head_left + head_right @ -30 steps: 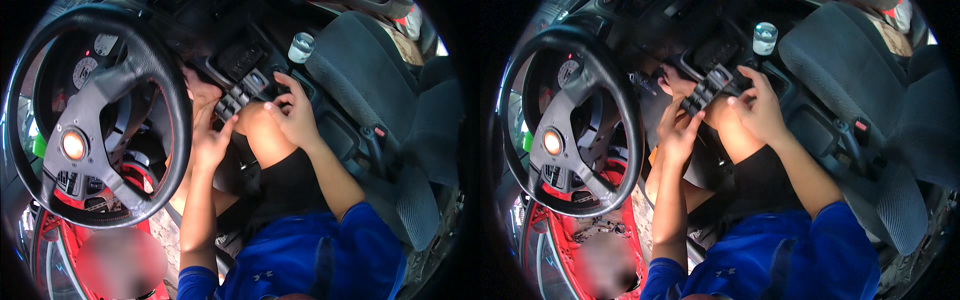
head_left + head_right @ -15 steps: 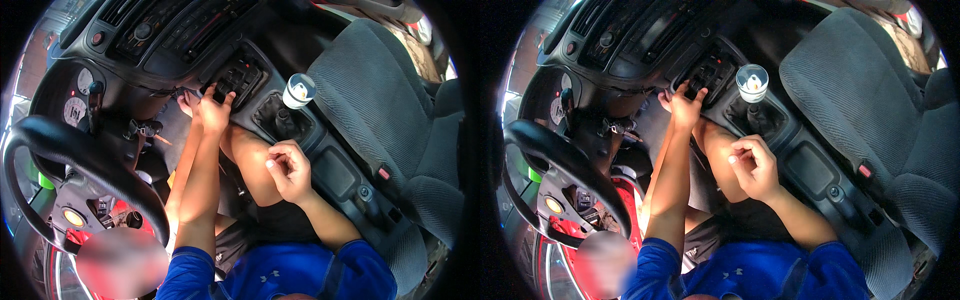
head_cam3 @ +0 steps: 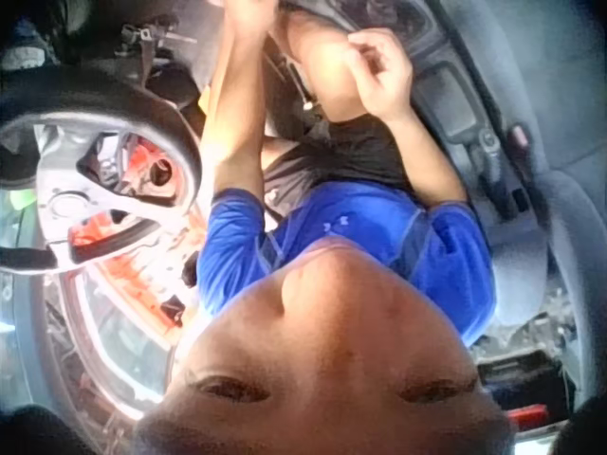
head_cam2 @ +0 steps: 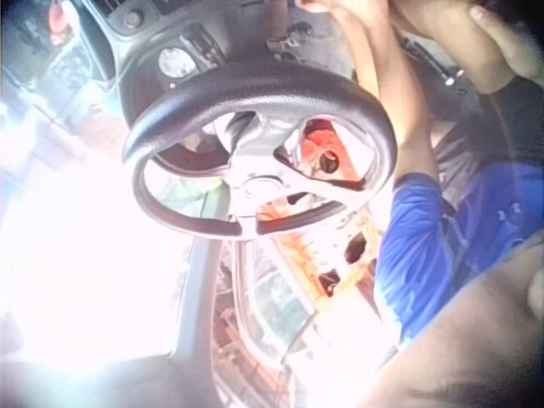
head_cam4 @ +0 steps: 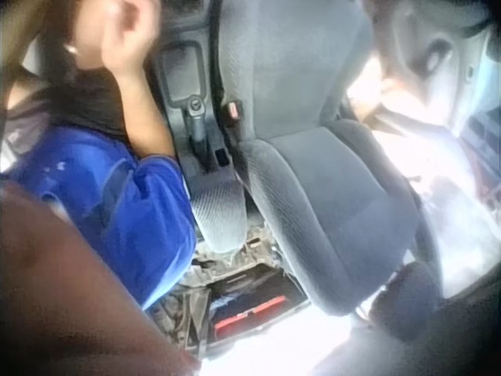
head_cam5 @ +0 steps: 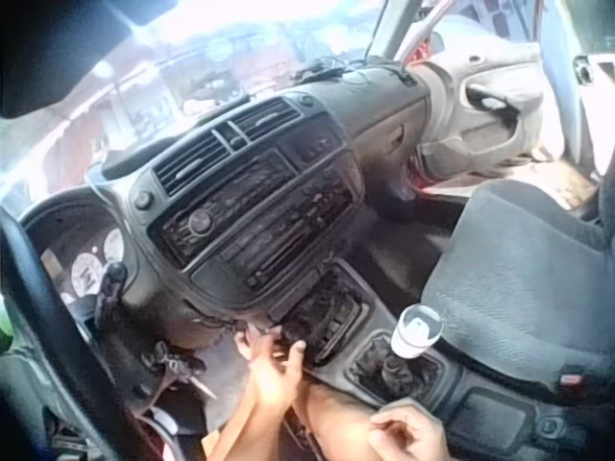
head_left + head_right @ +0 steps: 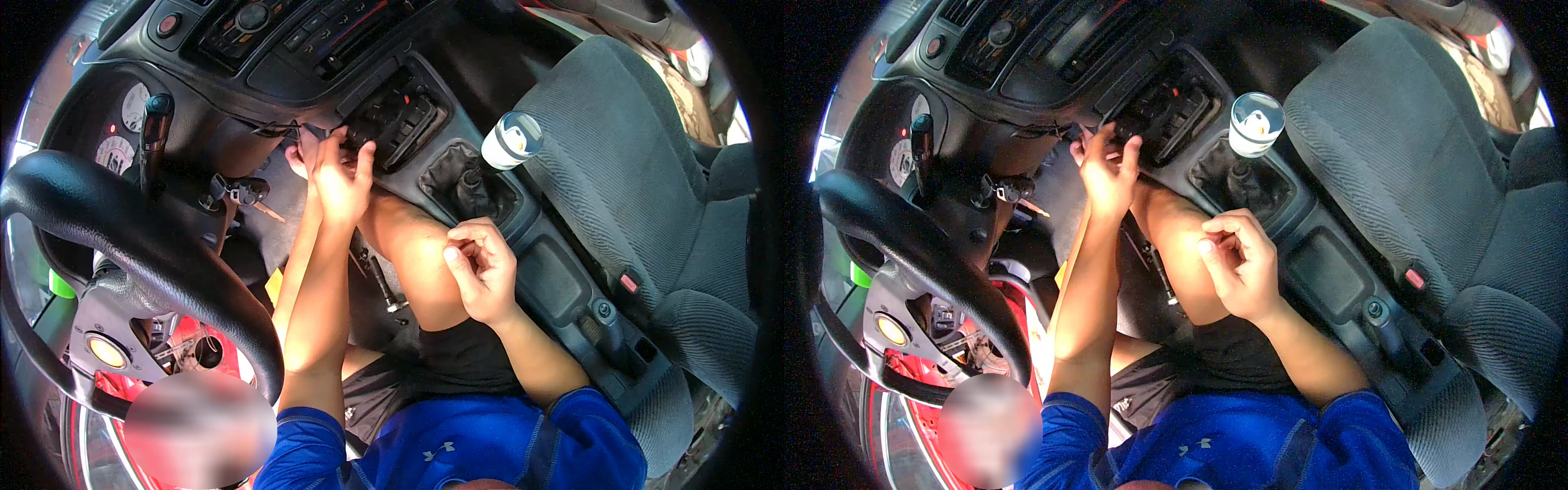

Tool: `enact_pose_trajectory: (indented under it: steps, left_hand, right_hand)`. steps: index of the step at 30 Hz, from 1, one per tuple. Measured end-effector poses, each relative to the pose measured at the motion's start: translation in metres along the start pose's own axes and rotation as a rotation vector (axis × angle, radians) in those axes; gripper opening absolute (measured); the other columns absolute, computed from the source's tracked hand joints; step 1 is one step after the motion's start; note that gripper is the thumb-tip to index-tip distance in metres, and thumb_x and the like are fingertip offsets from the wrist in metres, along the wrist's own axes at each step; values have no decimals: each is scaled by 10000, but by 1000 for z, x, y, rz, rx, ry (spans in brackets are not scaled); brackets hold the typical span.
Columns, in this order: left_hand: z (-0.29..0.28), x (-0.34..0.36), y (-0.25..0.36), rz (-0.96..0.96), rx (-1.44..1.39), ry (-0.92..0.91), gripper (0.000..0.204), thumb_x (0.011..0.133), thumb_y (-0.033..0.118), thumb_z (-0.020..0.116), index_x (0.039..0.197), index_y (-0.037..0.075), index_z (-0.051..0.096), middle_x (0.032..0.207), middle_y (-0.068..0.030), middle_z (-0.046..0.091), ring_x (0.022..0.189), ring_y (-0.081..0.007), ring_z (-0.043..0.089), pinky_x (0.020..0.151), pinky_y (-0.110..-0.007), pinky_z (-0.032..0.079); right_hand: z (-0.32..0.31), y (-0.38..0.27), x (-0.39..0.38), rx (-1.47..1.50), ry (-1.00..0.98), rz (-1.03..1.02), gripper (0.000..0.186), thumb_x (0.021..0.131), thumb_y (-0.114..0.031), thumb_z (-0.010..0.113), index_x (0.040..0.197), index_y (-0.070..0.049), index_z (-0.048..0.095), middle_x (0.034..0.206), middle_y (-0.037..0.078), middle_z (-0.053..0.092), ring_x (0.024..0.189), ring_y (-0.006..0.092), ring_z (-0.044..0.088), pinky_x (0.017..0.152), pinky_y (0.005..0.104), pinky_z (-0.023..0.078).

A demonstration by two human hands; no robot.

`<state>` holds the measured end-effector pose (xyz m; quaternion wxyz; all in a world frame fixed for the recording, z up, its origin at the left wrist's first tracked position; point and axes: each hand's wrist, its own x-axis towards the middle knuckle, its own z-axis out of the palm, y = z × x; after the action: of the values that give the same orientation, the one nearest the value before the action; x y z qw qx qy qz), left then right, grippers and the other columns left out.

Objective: The person walks through a garage and enters a red car with the driver's side door panel removed. They sit in the driver's seat and manipulate the exposed wiring harness and a black electrical connector, attempting to connect or inspect the components.

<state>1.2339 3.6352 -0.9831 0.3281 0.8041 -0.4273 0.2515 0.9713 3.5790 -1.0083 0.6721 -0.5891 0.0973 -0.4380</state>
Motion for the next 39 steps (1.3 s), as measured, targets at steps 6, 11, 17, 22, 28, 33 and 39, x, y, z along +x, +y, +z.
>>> enact_pose_trajectory:
  steps: [6, 11, 17, 22, 28, 33, 39]
  left_hand:
    - [-74, -73, 10, -393, -781, -49, 430, 1004, 62, 645, 1404, -50, 531, 1317, -161, 638, 1141, -230, 656, 1036, -372, 508]
    - [-121, -109, 19, -512, -1207, -257, 482, 1046, 148, 580, 1469, -26, 428, 1401, -189, 589, 1316, -238, 557, 1130, -378, 432]
    - [-93, -100, 60, -563, -1435, -275, 411, 1070, 235, 585, 1383, -27, 534, 1434, -183, 587, 1283, -244, 594, 1103, -388, 474]
    - [-59, -83, 69, -582, -1110, -168, 393, 1067, 242, 611, 1370, -5, 568, 1330, -120, 657, 1119, -156, 632, 1004, -315, 502]
    - [-62, -101, 76, -599, -1068, -379, 792, 963, 637, 620, 1415, -7, 521, 1396, -126, 577, 1335, -242, 514, 1161, -402, 360]
    - [-81, -140, 91, -676, -1138, -379, 929, 792, 460, 893, 1490, 22, 465, 1428, -120, 532, 1346, -226, 495, 1112, -383, 416]
    - [-132, -168, 77, -234, -598, 23, 467, 949, 246, 693, 1342, 13, 603, 1293, -213, 638, 1209, -396, 616, 1045, -465, 493]
  right_hand:
    - [-3, 2, 1, 144, 0, 115, 283, 949, 16, 682, 1216, 15, 587, 1104, 72, 607, 889, 88, 594, 741, 220, 482]
    - [8, -16, 20, 204, -196, 270, 541, 946, -73, 725, 1425, 19, 490, 1265, 118, 630, 912, 89, 612, 728, 213, 482]
    - [27, -25, 22, 169, -428, 482, 780, 897, -123, 800, 1539, -15, 371, 1288, 171, 594, 935, 168, 690, 716, 286, 580]
    - [27, -12, 29, 307, -212, 472, 797, 916, -32, 754, 1567, -19, 295, 1304, 183, 562, 1030, 193, 687, 823, 304, 589]
    - [18, 4, 40, 275, -19, 382, 729, 963, -26, 695, 1571, -62, 294, 1287, 155, 561, 1058, 204, 685, 861, 311, 591]
    - [19, 26, 26, 12, 4, 267, 708, 961, -54, 704, 1559, -85, 327, 1294, 103, 523, 1068, 178, 635, 805, 272, 577]
    - [54, 34, 5, 184, -327, 241, 686, 948, -108, 737, 1512, -29, 355, 1318, 97, 504, 1196, 198, 558, 865, 306, 567]
